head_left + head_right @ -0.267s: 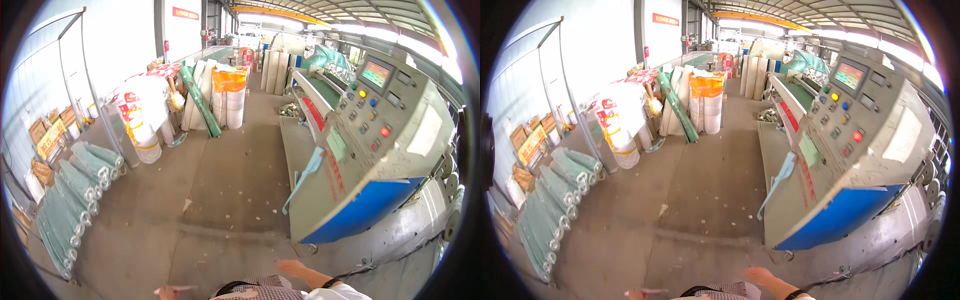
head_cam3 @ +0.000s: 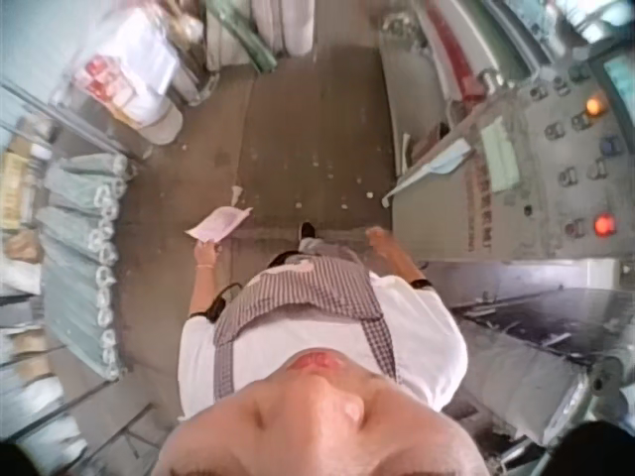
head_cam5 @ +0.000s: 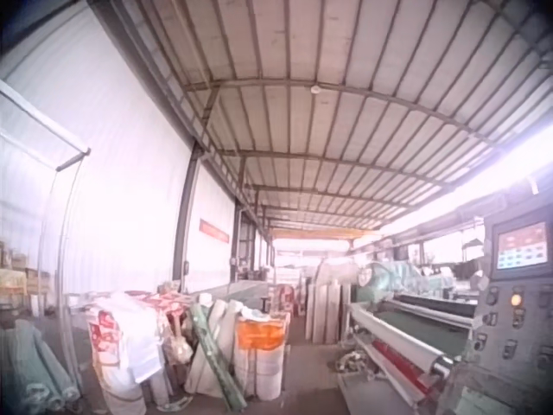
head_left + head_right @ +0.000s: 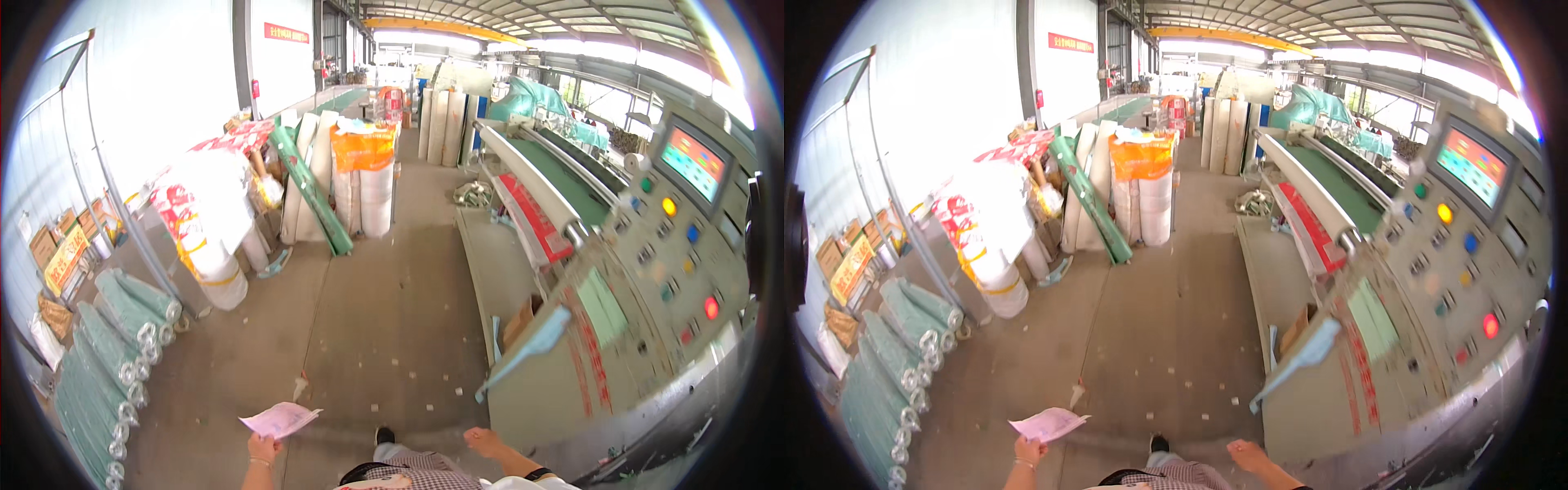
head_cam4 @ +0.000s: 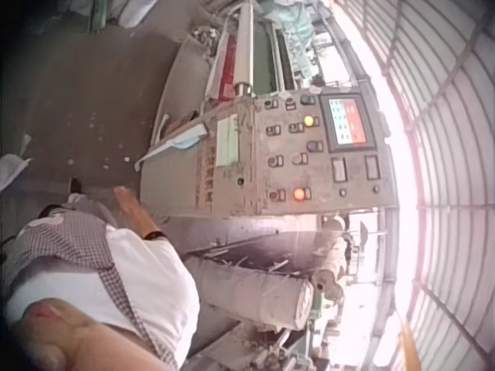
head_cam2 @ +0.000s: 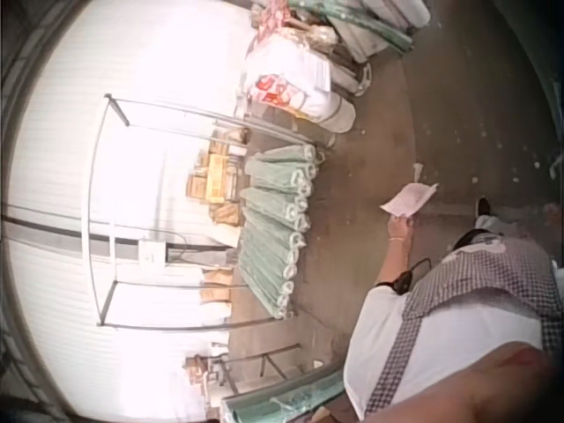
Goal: The recorder operates an industrial machine, walks across a factory floor to check products, and reviews paper documents and a notebook.
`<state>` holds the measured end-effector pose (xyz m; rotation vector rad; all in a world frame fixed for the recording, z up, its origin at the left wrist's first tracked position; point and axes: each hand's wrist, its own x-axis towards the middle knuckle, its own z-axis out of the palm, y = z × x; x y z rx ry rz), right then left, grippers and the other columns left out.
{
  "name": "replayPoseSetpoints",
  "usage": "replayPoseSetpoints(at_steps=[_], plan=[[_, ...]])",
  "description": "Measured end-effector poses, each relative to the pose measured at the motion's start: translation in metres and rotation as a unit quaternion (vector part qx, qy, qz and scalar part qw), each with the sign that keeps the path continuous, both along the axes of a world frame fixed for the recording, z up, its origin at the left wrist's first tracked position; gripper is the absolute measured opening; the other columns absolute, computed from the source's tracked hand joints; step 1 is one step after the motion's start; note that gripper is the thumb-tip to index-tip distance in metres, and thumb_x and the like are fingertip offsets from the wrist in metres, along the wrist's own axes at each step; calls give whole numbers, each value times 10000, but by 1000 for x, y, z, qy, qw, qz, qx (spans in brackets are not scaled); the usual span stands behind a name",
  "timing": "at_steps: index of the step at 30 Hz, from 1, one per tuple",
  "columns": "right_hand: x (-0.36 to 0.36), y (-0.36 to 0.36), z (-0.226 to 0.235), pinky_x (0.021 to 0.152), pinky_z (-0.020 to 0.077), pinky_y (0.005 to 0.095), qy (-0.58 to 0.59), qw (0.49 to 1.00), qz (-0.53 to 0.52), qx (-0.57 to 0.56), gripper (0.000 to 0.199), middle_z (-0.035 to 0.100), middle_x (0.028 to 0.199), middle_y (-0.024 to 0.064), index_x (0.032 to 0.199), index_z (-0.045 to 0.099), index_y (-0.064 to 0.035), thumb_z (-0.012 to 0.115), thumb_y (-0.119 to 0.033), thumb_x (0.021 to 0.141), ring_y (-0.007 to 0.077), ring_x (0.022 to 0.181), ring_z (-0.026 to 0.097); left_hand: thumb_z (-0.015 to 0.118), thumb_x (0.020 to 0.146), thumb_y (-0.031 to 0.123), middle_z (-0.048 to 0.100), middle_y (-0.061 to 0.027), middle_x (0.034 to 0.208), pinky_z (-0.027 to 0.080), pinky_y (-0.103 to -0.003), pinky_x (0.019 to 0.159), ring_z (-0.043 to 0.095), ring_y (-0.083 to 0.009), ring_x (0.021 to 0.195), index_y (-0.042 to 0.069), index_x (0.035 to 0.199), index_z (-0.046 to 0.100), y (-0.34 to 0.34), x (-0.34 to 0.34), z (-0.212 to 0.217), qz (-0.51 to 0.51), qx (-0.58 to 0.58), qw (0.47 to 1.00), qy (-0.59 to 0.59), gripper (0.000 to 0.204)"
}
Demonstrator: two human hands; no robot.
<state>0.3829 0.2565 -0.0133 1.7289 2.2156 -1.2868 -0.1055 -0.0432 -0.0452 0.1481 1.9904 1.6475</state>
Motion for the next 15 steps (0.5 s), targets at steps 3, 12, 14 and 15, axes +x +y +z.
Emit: replayPoseSetpoints(at_steps=[3,12,14,15], plan=[[-99,106,13,818,498,407,60,998,23,2,379,691,981,144,1060,662,-85,521,-401,906,327,954,645,525,858,55,637,-168,829,552,-367,526,659,-252,654,-45,1021,533,63,-52,-8,5,-91,995,-35,191],[-384,406,107,830,511,372,157,966,151,140,345,664,1049,182,1106,636,-26,561,-306,920,337,963,645,552,881,416,630,-194,1157,410,-433,934,598,-273,1078,109,1147,641,196,-192,-71,-197,-440,875,24,416],[-417,463,107,829,512,369,193,964,116,144,323,665,1054,177,1110,636,-29,571,-280,918,323,961,650,540,891,406,641,-169,1143,402,-426,956,597,-273,1085,116,1130,654,260,-232,-83,-217,-461,859,56,392],[-429,489,93,827,514,347,155,970,96,160,322,675,1034,170,1104,644,-30,588,-281,910,292,963,657,534,896,401,647,-157,1136,398,-423,967,596,-273,1088,120,1121,661,292,-259,-89,-222,-466,853,72,382]])
